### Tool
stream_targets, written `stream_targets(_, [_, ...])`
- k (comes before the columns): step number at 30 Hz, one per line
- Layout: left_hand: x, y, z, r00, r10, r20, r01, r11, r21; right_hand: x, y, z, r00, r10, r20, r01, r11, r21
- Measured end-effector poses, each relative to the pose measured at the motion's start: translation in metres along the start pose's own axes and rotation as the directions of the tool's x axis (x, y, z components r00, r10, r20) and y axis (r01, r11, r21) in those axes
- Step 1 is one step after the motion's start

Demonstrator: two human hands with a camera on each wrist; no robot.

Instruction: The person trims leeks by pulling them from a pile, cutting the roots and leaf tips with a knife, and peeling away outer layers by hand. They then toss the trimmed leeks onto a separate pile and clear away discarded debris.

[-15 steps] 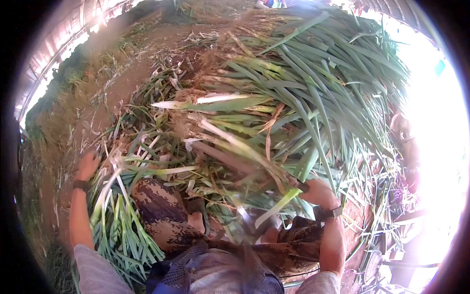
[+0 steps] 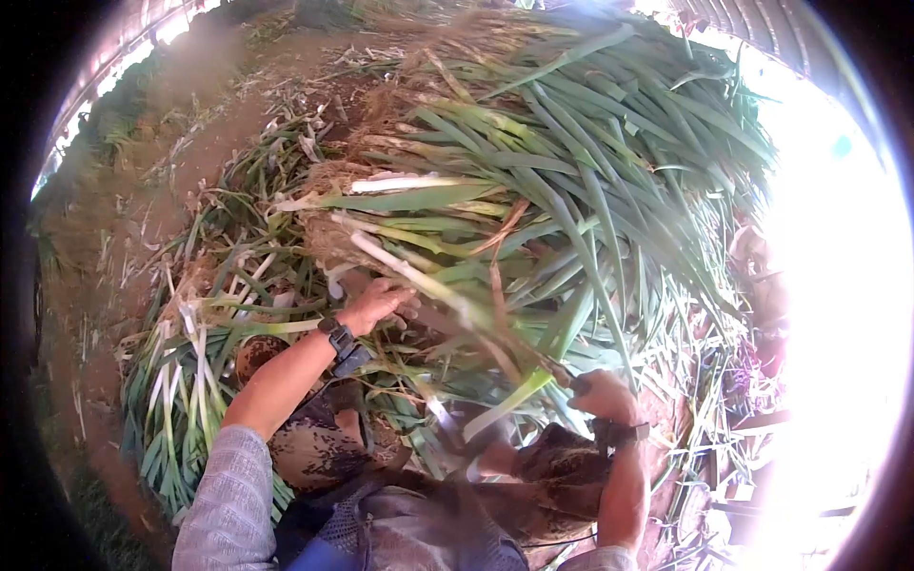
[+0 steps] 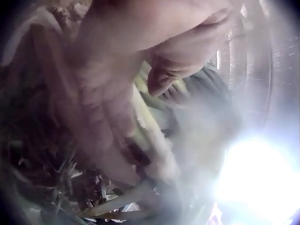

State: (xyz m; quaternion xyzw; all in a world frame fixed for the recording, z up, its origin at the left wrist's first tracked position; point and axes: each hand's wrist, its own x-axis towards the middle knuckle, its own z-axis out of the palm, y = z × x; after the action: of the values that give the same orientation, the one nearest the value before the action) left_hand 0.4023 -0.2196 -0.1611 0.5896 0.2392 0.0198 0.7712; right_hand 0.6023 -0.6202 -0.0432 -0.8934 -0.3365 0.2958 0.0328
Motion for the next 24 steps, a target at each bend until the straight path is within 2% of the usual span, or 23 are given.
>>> stream_targets(2, [0.015, -0.016, -0.001, 0.999, 0.05, 0.001, -0.05, 0.994, -0.099, -0.009, -0.013, -0.005, 0.998, 0.055, 0.033, -0.054, 0.997, -0.047])
stream_targets(3, [0.017, -0.014, 0.009, 0.997, 0.031, -0.071, -0.041, 0.988, -0.146, -0.009, -0.004, 0.0, 0.999, -0.011, 0.041, 0.011, 1.0, -0.012])
stream_targets(4, [0.016, -0.011, 0.015, 0.997, 0.025, -0.069, -0.035, 0.988, -0.149, -0.008, 0.002, 0.007, 0.999, -0.006, 0.046, 0.007, 1.0, -0.012])
stream_targets(6, [0.018, -0.003, 0.026, 0.977, -0.037, -0.208, -0.002, 0.982, -0.187, -0.007, 0.011, 0.018, 0.986, -0.129, -0.11, 0.127, 0.992, -0.026])
stream_targets(7, [0.019, -0.002, 0.031, 0.978, -0.04, -0.205, 0.0, 0.982, -0.189, -0.004, 0.011, 0.021, 0.972, -0.145, -0.185, 0.142, 0.989, -0.03])
stream_targets(8, [0.019, -0.001, 0.034, 0.963, -0.052, -0.266, -0.001, 0.98, -0.198, 0.0, 0.013, 0.02, 0.973, -0.142, -0.182, 0.139, 0.99, -0.03])
stream_targets(9, [0.02, -0.002, 0.037, 0.943, -0.066, -0.325, -0.002, 0.979, -0.205, 0.003, 0.0, 0.012, 0.993, -0.086, -0.08, 0.086, 0.996, -0.004])
stream_targets(10, [0.022, -0.005, 0.04, 0.944, -0.07, -0.323, 0.002, 0.979, -0.206, 0.005, -0.011, 0.007, 0.999, -0.031, 0.026, 0.031, 0.999, 0.017])
stream_targets(12, [0.03, -0.011, 0.044, 0.901, -0.051, -0.431, -0.046, 0.976, -0.212, 0.01, -0.021, 0.007, 0.998, -0.067, 0.018, 0.067, 0.997, -0.024])
stream_targets(14, [0.036, -0.019, 0.046, 0.888, -0.045, -0.457, -0.091, 0.959, -0.27, 0.018, -0.028, 0.008, 0.992, -0.101, -0.071, 0.101, 0.995, -0.011])
stream_targets(16, [0.043, -0.033, 0.042, 0.877, -0.035, -0.48, -0.136, 0.939, -0.316, 0.027, -0.037, 0.007, 0.99, -0.126, -0.067, 0.126, 0.992, -0.013])
stream_targets(18, [0.045, -0.041, 0.042, 0.828, 0.132, -0.546, -0.23, 0.966, -0.115, 0.034, -0.046, 0.004, 0.975, -0.209, -0.071, 0.207, 0.978, -0.041])
stream_targets(22, [0.022, -0.038, 0.052, 0.885, 0.027, -0.465, -0.14, 0.967, -0.211, 0.046, -0.069, 0.004, 0.948, -0.29, -0.131, 0.278, 0.955, -0.099])
stream_targets(24, [0.009, -0.037, 0.073, 0.905, 0.122, -0.408, -0.099, 0.992, 0.076, 0.051, -0.083, 0.007, 0.939, -0.301, -0.166, 0.279, 0.95, -0.14])
